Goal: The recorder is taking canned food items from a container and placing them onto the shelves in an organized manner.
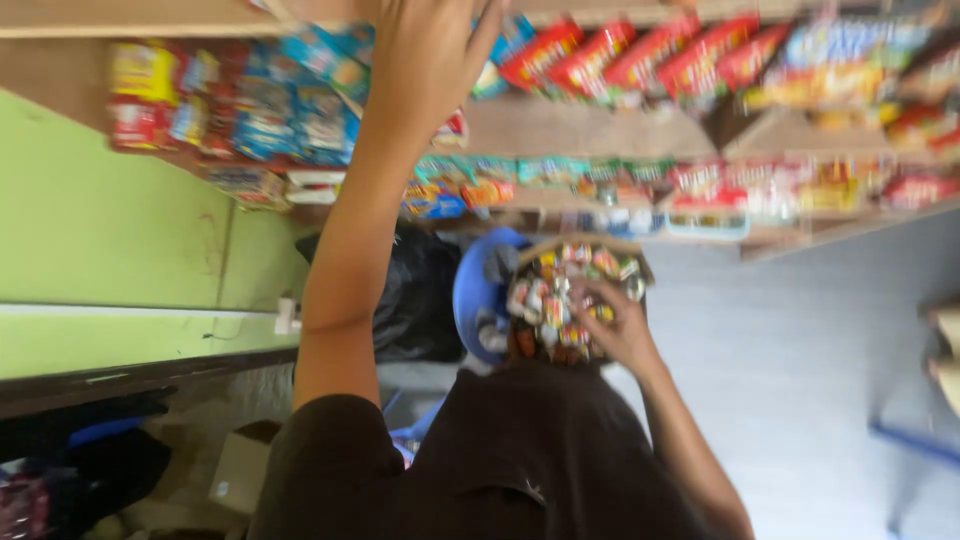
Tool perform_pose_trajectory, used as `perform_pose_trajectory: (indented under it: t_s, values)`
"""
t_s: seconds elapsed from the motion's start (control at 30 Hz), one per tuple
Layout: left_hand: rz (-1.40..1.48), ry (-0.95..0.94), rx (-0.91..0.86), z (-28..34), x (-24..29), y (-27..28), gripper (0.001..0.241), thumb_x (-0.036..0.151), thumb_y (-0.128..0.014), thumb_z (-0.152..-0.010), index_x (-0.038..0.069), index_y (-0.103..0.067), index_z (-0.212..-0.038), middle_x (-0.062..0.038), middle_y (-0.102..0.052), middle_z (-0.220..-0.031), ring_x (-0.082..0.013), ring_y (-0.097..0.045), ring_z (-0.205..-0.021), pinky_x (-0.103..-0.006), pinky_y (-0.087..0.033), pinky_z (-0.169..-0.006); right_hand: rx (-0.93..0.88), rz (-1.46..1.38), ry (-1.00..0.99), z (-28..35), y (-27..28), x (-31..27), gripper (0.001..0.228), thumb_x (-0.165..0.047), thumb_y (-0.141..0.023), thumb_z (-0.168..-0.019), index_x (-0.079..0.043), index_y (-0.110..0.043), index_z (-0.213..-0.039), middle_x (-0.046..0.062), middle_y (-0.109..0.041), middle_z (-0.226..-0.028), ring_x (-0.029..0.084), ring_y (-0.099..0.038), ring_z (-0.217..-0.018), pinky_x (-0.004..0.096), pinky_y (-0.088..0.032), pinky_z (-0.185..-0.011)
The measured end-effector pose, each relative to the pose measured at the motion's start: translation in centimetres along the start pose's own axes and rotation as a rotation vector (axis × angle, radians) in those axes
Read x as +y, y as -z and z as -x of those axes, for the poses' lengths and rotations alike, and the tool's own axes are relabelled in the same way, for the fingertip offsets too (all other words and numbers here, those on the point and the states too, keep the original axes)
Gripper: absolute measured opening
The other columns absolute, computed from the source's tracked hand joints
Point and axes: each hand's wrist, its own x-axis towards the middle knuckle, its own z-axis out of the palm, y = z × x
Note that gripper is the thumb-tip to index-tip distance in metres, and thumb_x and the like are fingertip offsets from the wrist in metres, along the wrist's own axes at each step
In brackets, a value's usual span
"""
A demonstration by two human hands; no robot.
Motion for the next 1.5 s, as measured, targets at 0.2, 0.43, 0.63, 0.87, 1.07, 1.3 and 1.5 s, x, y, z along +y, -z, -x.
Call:
perform_pose_trajectory:
  t_s: [0.2,0.43,0.63,0.87,1.07,1.3,1.5]
  values:
    - [0.548,-0.298,0.094,15.0,7.0,-12.3,0.050,0.015,-0.075,-0.099,0.004,-0.057,-0.144,-0.017,-0.057,-0.144,-0.0382,-0.055,-0.133,-0.0505,-0.044,-0.115,0.086,-0.027,-0.092,1.7,0.6,5.4,0.022,-0.011,-0.068,-0.100,-0.003,-0.066,-0.120,0.004,-0.070,-0.110,0.011,-0.069,-0.098,0.026,-0.057,-0.083]
    - [0.958,0.219,-0.377,29.5,7.2,-28.5,0.021,0.019,-0.070,-0.100,0.002,-0.069,-0.111,-0.015,-0.073,-0.102,-0.0304,-0.072,-0.092,-0.0386,-0.056,-0.082,0.191,-0.169,-0.564,6.5,-0.4,18.3,0.016,-0.016,-0.067,-0.102,-0.001,-0.072,-0.101,0.005,-0.070,-0.092,0.013,-0.067,-0.079,0.030,-0.057,-0.068]
    - [0.867,0.429,-0.530,32.8,5.9,-29.0,0.020,0.023,-0.066,-0.101,0.004,-0.069,-0.104,-0.017,-0.070,-0.081,-0.0332,-0.068,-0.070,-0.0404,-0.052,-0.064,0.134,-0.057,-0.665,10.6,-1.9,26.8,0.028,-0.025,-0.065,-0.102,-0.002,-0.068,-0.118,0.007,-0.075,-0.092,0.015,-0.070,-0.084,0.034,-0.057,-0.078]
    - [0.849,0.491,-0.492,30.8,6.1,-26.8,0.020,0.016,-0.062,-0.100,0.007,-0.061,-0.118,-0.015,-0.071,-0.094,-0.0322,-0.073,-0.081,-0.0384,-0.055,-0.071,0.110,0.466,-0.463,6.5,-4.8,35.5,0.062,-0.019,-0.078,-0.084,-0.010,-0.055,-0.141,0.020,-0.065,-0.122,0.040,-0.058,-0.123,0.049,-0.051,-0.101]
    - [0.807,0.371,-0.356,30.4,7.2,-25.3,0.029,0.008,-0.063,-0.099,0.009,-0.062,-0.128,-0.017,-0.070,-0.116,-0.0320,-0.071,-0.093,-0.0391,-0.056,-0.081,0.011,0.656,-0.603,0.7,-5.6,41.2,0.090,-0.026,-0.080,-0.082,-0.022,-0.030,-0.157,0.032,-0.039,-0.147,0.051,-0.050,-0.126,0.054,-0.049,-0.098]
    - [0.860,0.446,-0.326,31.0,6.6,-23.7,0.032,0.011,-0.063,-0.098,0.010,-0.063,-0.129,-0.013,-0.072,-0.110,-0.0277,-0.072,-0.093,-0.0365,-0.057,-0.082,-0.169,0.733,-0.738,-1.0,-5.7,44.7,0.092,-0.033,-0.074,-0.083,-0.014,-0.025,-0.160,0.022,-0.051,-0.149,0.043,-0.060,-0.125,0.053,-0.052,-0.102]
    - [0.877,0.446,-0.279,31.7,6.0,-24.4,0.030,0.010,-0.065,-0.096,0.007,-0.063,-0.126,-0.013,-0.072,-0.111,-0.0273,-0.072,-0.093,-0.0354,-0.057,-0.080,-0.140,0.748,-0.750,-0.2,-3.9,42.1,0.073,-0.035,-0.067,-0.095,-0.020,-0.030,-0.155,0.020,-0.053,-0.143,0.042,-0.058,-0.123,0.057,-0.050,-0.095]
